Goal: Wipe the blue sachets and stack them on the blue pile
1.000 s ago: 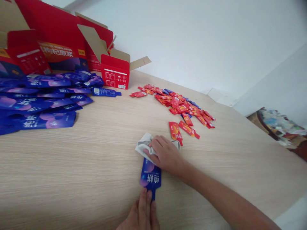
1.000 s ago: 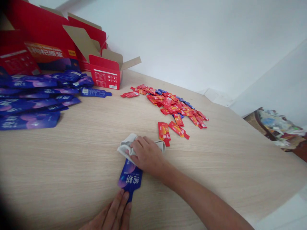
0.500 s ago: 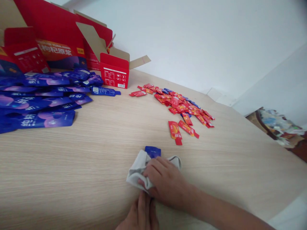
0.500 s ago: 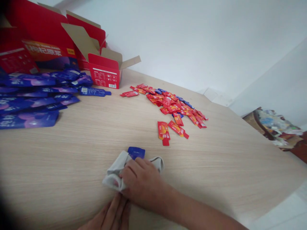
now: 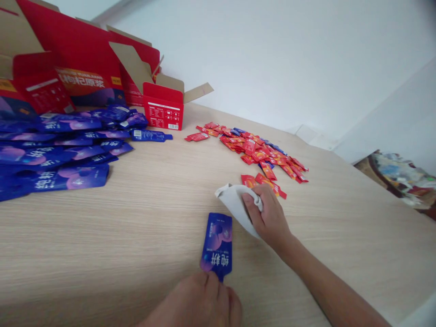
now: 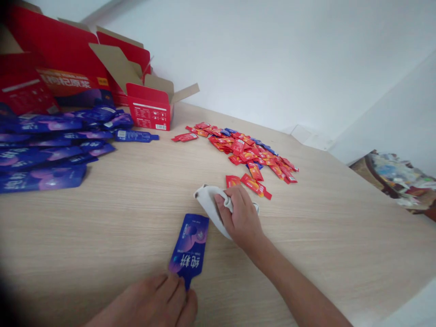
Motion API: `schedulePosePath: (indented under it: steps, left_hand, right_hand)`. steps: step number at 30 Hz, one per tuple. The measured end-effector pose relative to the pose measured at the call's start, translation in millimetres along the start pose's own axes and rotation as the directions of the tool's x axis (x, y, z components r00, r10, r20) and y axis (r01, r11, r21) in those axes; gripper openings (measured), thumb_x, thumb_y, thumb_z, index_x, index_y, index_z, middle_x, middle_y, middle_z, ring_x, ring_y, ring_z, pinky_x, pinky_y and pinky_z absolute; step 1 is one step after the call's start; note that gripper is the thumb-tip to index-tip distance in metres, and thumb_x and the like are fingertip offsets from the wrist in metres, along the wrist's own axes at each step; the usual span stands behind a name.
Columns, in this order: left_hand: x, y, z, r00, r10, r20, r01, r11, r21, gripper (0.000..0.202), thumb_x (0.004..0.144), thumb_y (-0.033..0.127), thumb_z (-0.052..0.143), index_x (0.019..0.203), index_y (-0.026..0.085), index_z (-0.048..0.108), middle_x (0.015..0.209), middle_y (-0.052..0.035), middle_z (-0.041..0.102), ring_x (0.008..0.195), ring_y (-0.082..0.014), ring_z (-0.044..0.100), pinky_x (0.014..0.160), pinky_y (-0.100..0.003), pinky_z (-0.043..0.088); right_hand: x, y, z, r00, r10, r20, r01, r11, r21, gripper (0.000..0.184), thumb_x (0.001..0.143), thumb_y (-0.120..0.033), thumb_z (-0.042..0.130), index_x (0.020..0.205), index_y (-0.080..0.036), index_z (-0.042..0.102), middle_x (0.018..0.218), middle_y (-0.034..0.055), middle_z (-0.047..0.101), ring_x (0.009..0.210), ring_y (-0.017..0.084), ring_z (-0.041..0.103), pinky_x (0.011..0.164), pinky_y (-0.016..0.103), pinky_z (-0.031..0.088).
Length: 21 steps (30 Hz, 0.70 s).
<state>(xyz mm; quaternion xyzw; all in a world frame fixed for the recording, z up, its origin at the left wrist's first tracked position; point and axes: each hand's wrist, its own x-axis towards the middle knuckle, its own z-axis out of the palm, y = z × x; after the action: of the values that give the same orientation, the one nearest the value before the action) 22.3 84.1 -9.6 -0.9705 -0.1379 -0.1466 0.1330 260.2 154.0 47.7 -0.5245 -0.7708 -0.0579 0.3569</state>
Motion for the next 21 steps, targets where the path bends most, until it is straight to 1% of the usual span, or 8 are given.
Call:
schedulePosePath:
  steps: [2, 5, 7, 9, 12, 15, 18, 21]
  left_hand:
    - [18.5, -23.2, -10.8, 0.997, -0.070, 0.044, 0.074, 0.992, -0.104, 0.027, 0.094, 0.044, 0.067, 0.100, 0.018, 0.070, 0.085, -0.0036, 0.077, 0.072, -0.0210, 0.070, 0.063, -0.034, 0.054]
    - [33.9, -51.6, -9.2, 0.979, -0.182, 0.097, 0.196, 0.967, -0.163, 0.056, 0.091, 0.058, 0.067, 0.124, 0.014, 0.067, 0.130, -0.0128, 0.071, 0.118, -0.0287, 0.066, 0.096, -0.039, 0.054]
    - [32.7, -64.2, -2.7, 0.968, -0.184, 0.168, 0.217, 0.956, -0.198, 0.078, 0.086, 0.068, 0.067, 0.140, 0.012, 0.059, 0.153, -0.0154, 0.055, 0.140, -0.0331, 0.051, 0.114, -0.043, 0.044]
    - [25.9, -73.3, -0.5, 0.972, -0.111, 0.209, 0.162, 0.956, -0.245, 0.085, 0.087, 0.072, 0.063, 0.148, 0.014, 0.052, 0.160, -0.0147, 0.047, 0.148, -0.0327, 0.041, 0.120, -0.044, 0.036]
    - [15.4, -84.4, -11.0, 0.983, -0.001, 0.184, 0.052, 0.962, -0.269, 0.076, 0.094, 0.061, 0.062, 0.154, 0.017, 0.045, 0.163, -0.0115, 0.042, 0.152, -0.0297, 0.035, 0.121, -0.042, 0.035]
    - [10.8, -94.4, -27.9, 0.988, 0.053, 0.144, -0.017, 0.971, -0.240, 0.059, 0.099, 0.043, 0.063, 0.151, 0.020, 0.048, 0.160, -0.0086, 0.047, 0.148, -0.0269, 0.040, 0.117, -0.036, 0.039]
    - [10.2, -99.3, -36.5, 0.993, 0.066, 0.103, -0.044, 0.978, -0.203, 0.048, 0.097, 0.029, 0.066, 0.144, 0.025, 0.056, 0.149, -0.0066, 0.057, 0.134, -0.0238, 0.052, 0.107, -0.032, 0.043]
    - [11.1, -96.2, -35.3, 0.994, 0.034, 0.101, -0.018, 0.987, -0.159, 0.041, 0.094, 0.029, 0.071, 0.134, 0.027, 0.063, 0.129, -0.0054, 0.066, 0.115, -0.0231, 0.060, 0.092, -0.032, 0.047]
  right_hand:
    - [-9.7, 0.3, -2.4, 0.999, 0.037, -0.007, -0.037, 0.999, 0.029, 0.014, 0.107, -0.035, 0.049, 0.101, -0.023, 0.052, 0.092, 0.0037, 0.057, 0.086, 0.021, 0.056, 0.078, 0.034, 0.047]
    - [-15.8, 6.0, -1.0, 0.994, 0.109, -0.021, -0.108, 0.993, 0.055, 0.018, 0.106, -0.040, 0.049, 0.101, -0.024, 0.054, 0.092, 0.0034, 0.058, 0.085, 0.021, 0.058, 0.076, 0.033, 0.047]
    - [-17.3, 11.1, 1.0, 0.986, 0.164, -0.010, -0.163, 0.985, 0.063, 0.021, 0.106, -0.043, 0.049, 0.101, -0.024, 0.055, 0.092, 0.0035, 0.059, 0.083, 0.021, 0.058, 0.075, 0.033, 0.048]
    - [-18.9, 16.4, 3.3, 0.977, 0.214, 0.011, -0.214, 0.975, 0.063, 0.024, 0.106, -0.047, 0.049, 0.102, -0.024, 0.056, 0.092, 0.0038, 0.061, 0.082, 0.021, 0.059, 0.073, 0.033, 0.049]
    - [-22.5, 22.7, 7.4, 0.966, 0.255, 0.039, -0.258, 0.964, 0.067, 0.028, 0.105, -0.050, 0.048, 0.103, -0.024, 0.057, 0.093, 0.0045, 0.063, 0.083, 0.022, 0.061, 0.073, 0.034, 0.050]
    - [-25.9, 25.3, 11.4, 0.965, 0.259, 0.048, -0.263, 0.961, 0.086, 0.030, 0.104, -0.053, 0.048, 0.104, -0.025, 0.059, 0.096, 0.0048, 0.064, 0.087, 0.023, 0.063, 0.076, 0.035, 0.052]
    - [-27.3, 25.3, 14.7, 0.959, 0.278, 0.061, -0.283, 0.955, 0.094, 0.033, 0.103, -0.056, 0.048, 0.102, -0.026, 0.061, 0.095, 0.0042, 0.065, 0.086, 0.023, 0.064, 0.074, 0.035, 0.052]
    - [-26.9, 25.4, 17.7, 0.951, 0.303, 0.061, -0.308, 0.946, 0.099, 0.036, 0.102, -0.058, 0.047, 0.100, -0.026, 0.062, 0.093, 0.0042, 0.066, 0.084, 0.024, 0.065, 0.072, 0.035, 0.053]
